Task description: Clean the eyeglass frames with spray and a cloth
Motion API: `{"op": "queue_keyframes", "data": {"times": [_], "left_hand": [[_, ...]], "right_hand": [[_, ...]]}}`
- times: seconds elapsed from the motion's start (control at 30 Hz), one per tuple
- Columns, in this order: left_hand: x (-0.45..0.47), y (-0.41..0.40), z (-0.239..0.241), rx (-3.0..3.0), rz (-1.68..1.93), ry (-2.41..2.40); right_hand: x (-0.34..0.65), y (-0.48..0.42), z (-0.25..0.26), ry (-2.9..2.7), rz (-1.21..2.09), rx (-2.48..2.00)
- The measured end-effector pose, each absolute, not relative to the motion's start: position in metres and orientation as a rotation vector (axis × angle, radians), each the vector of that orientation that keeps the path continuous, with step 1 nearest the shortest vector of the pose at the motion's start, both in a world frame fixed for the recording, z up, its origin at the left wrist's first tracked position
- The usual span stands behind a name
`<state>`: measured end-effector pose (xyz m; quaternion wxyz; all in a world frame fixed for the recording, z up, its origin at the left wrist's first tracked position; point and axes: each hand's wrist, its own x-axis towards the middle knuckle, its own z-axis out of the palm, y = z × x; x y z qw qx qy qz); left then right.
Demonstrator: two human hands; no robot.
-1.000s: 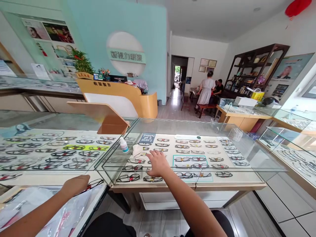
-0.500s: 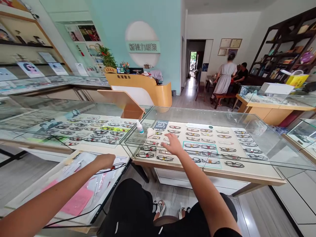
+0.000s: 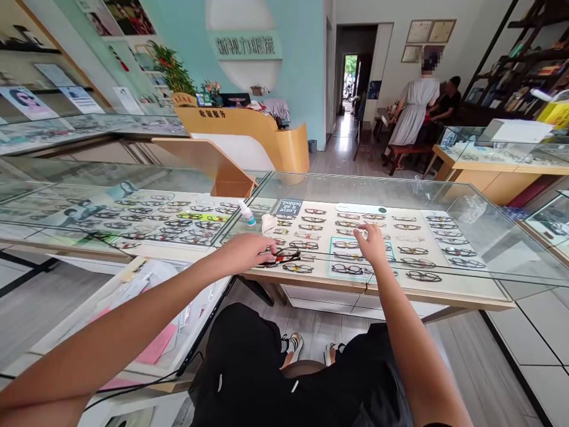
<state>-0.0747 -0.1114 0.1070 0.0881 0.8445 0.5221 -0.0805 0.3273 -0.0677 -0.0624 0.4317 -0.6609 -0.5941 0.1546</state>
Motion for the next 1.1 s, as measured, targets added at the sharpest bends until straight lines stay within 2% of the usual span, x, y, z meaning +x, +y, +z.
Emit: {"op": "queue_keyframes", "data": {"times": [0.3,0.57,0.87,1.1], "left_hand": [[-0.005,-0.031,0.08,2.714,-0.213,1.455],[0.019,-0.002,0.061,2.733,-0.218,1.449],[0.016,-0.007,0.055,2.747,-0.2,1.454],[-0.022,-0.067,0.074,2.61,-0.049,1.316]], "right_hand": [[0.32,-0.066,-0.055,-1.487,0.374,-1.695],[0.314,-0.066,-0.05,-1.485,0.377,-1.739],[0.312,-0.069,-0.045,-1.465,0.403,-1.745],[0.316,-0.07,-0.049,-1.482,0.365,-1.738]]}}
